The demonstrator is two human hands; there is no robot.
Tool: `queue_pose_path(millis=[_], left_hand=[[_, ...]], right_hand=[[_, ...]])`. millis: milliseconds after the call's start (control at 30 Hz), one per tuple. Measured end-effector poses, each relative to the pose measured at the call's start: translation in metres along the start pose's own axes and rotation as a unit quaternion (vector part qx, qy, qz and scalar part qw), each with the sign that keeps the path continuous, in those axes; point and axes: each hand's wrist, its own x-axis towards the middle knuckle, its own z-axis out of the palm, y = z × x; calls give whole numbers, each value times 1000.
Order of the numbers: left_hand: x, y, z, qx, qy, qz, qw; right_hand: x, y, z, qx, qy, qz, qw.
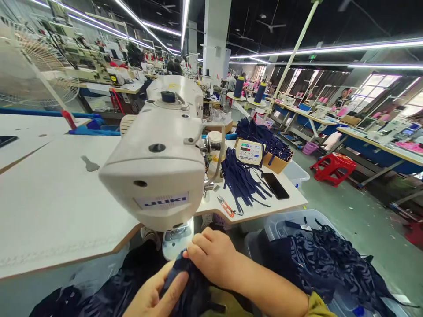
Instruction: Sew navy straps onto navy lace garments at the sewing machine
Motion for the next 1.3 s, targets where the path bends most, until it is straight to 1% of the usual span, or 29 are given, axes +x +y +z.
queue_pose_path(millis=[33,67,100,133,167,200,233,267,300,333,367,400,467,500,533,567,633,700,867,1133,1300], left_hand=[[0,-5,-5,65,46,0,997],[0,-10,-10,145,102,16,984],[0,-15,-16,227,168,51,958],[0,-18,-20,305,235,98,918],[1,-19,-23,369,289,155,869],[1,-19,-24,416,322,213,823],[3,-17,-24,447,330,268,787],[5,-15,-22,464,317,316,764],[7,-12,-19,473,288,358,752],[9,-10,-15,470,265,384,750],[11,-8,-11,462,254,389,755],[13,-7,-7,455,258,380,763],[16,-8,-2,454,286,350,768],[17,-8,-1,462,294,341,764],[17,-9,0,478,294,337,756],[17,-9,-1,500,288,339,743],[17,-8,-2,533,288,327,726],[17,-5,-2,546,297,313,718],[18,0,2,555,303,300,714],[18,-2,5,572,313,303,695],[17,-1,6,572,313,292,699]], right_hand=[[2,2,7,-12,-8,11,1000],[4,3,12,-20,-15,32,999],[5,4,17,-26,-17,60,998],[6,5,19,-28,-17,88,996],[6,5,21,-28,-15,114,993],[5,4,21,-24,-12,136,990],[3,4,21,-11,-12,154,988],[0,3,20,14,-16,168,986],[-2,3,18,52,-23,183,981],[-5,2,17,103,-30,200,974],[-8,3,16,164,-39,220,961],[-10,3,15,227,-48,242,942],[-12,5,15,329,-57,296,895],[-11,6,16,358,-57,325,874],[-10,7,18,370,-53,352,858],[-9,8,19,371,-48,373,849],[-5,8,22,355,-46,398,845],[0,9,24,332,-55,407,849],[5,10,25,311,-66,408,856],[6,11,26,299,-66,399,864],[4,11,27,315,-62,397,860]])
